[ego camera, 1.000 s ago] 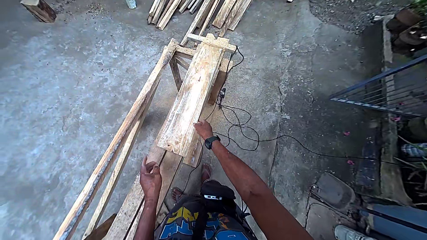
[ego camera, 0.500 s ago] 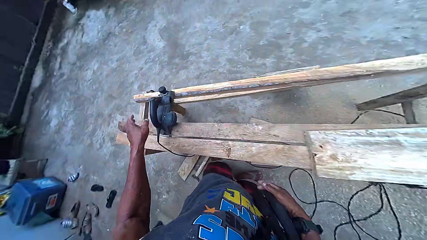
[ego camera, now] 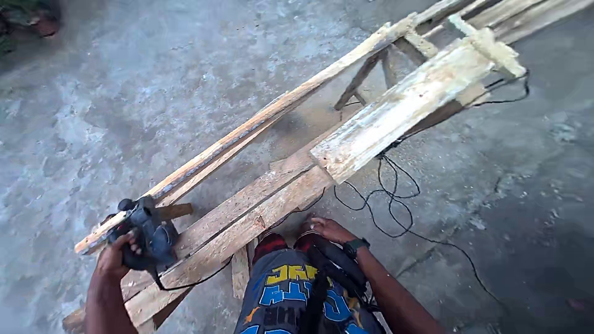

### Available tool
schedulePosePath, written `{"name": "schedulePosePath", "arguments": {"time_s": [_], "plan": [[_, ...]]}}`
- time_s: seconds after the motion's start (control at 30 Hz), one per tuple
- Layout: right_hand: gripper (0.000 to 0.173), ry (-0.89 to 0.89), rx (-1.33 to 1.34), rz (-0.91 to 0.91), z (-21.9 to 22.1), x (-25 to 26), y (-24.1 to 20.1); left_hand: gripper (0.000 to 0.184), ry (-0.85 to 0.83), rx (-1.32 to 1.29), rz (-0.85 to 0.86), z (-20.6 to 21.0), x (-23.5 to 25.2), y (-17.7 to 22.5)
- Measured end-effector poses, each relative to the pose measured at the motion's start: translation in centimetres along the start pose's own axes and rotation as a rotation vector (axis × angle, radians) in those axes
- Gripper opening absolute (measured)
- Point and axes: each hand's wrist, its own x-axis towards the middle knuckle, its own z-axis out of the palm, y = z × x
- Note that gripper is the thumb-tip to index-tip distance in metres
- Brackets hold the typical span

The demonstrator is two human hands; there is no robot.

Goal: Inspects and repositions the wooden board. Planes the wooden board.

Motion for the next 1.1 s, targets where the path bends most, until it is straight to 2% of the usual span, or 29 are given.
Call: {"name": "schedulePosePath", "arguments": {"time_s": [0.1, 0.2, 0.27, 0.37, 0.53, 0.67, 0.83, 0.97, 1.1], "plan": [[0.053, -0.001, 0.009, -0.016, 0.1, -1.3, 0.7, 0.006, 0.054, 0.14, -0.006, 2.1, 0.6, 0.4], [0.055, 0.038, -0.013, -0.025, 0.5, -1.6, 1.0, 0.023, 0.102, 0.265, 0.035, 6.9, -1.3, 1.9], [0.056, 0.089, 0.033, -0.013, 0.6, -1.9, 0.8, 0.021, 0.015, 0.221, 0.079, 9.0, -3.4, 3.2], [0.054, 0.221, 0.104, 0.021, 0.0, -2.4, 1.1, 0.01, -0.216, 0.173, 0.137, 13.1, -6.4, 5.5], [0.05, 0.447, 0.46, 0.113, -1.1, -5.2, 5.6, 0.028, -0.521, 0.405, 0.401, 25.5, -13.4, 7.0], [0.05, 0.544, 0.579, 0.209, -0.6, -6.8, 10.7, 0.026, -0.741, 0.478, 0.498, 35.4, -17.4, 8.9], [0.051, 0.542, 0.573, 0.266, -2.2, -6.7, 16.6, 0.018, -0.939, 0.497, 0.446, 48.8, -21.6, 8.4], [0.049, 0.561, 0.571, 0.32, -5.3, -6.1, 21.9, 0.015, -0.995, 0.554, 0.379, 58.9, -23.5, 6.5], [0.047, 0.523, 0.559, 0.39, -8.4, -5.9, 27.1, 0.012, -1.006, 0.584, 0.303, 66.8, -24.3, 5.1]]}}
